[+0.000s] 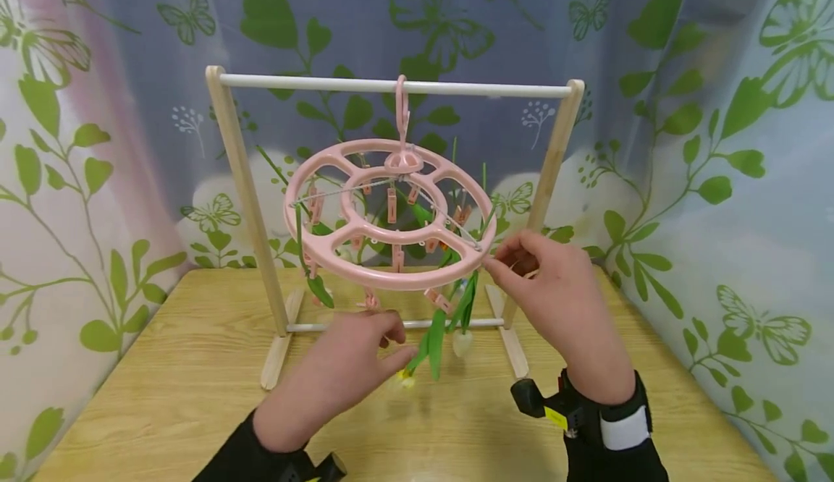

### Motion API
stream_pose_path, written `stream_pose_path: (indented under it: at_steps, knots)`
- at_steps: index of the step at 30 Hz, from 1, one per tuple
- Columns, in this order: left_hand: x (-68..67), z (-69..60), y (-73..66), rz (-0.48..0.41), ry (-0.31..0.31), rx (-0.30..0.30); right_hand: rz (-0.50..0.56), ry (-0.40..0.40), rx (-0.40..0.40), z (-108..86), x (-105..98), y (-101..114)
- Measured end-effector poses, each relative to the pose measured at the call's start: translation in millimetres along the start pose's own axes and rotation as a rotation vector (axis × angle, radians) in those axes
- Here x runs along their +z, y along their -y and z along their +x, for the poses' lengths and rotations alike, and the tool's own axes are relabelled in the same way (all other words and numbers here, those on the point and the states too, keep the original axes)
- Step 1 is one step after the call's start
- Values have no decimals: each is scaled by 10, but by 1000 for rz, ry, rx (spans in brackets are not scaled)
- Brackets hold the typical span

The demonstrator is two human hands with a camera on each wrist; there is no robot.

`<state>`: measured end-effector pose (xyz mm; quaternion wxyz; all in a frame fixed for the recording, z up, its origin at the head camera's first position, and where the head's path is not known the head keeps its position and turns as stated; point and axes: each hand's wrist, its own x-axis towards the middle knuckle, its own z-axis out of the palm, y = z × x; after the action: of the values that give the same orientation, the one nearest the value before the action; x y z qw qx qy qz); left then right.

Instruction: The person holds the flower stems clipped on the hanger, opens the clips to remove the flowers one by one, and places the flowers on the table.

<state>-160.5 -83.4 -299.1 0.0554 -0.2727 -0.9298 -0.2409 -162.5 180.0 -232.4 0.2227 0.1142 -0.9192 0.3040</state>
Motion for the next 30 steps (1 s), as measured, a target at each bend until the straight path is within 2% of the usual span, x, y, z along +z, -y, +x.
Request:
stream_pose_path:
  at_steps: [3, 8, 15, 19, 21, 24, 27, 30]
  knots:
    - [116, 43, -34, -22, -73, 2, 13, -17, -31, -72, -9, 66]
    - [183, 92, -46, -20, -183, -18, 45, -52, -109, -110, -10, 107]
    - [399, 235, -29, -52, -182, -2, -13, -75, -183, -89, 101, 125]
    - [489, 270, -4, -91, -199, -7, -55, -127, -289, -103, 221, 144]
    - [505, 278, 18, -100, -210, 0, -44, -127, -361, -108, 295, 175]
    - [495, 283, 41, -136, -215, 6, -4, -74, -469, -108, 412, 228]
    - [470, 287, 47, -202, -203, 4, 5, -18, -532, -98, 520, 271]
    - [472, 300, 47, -279, -167, -19, -46, -24, -559, -83, 598, 288]
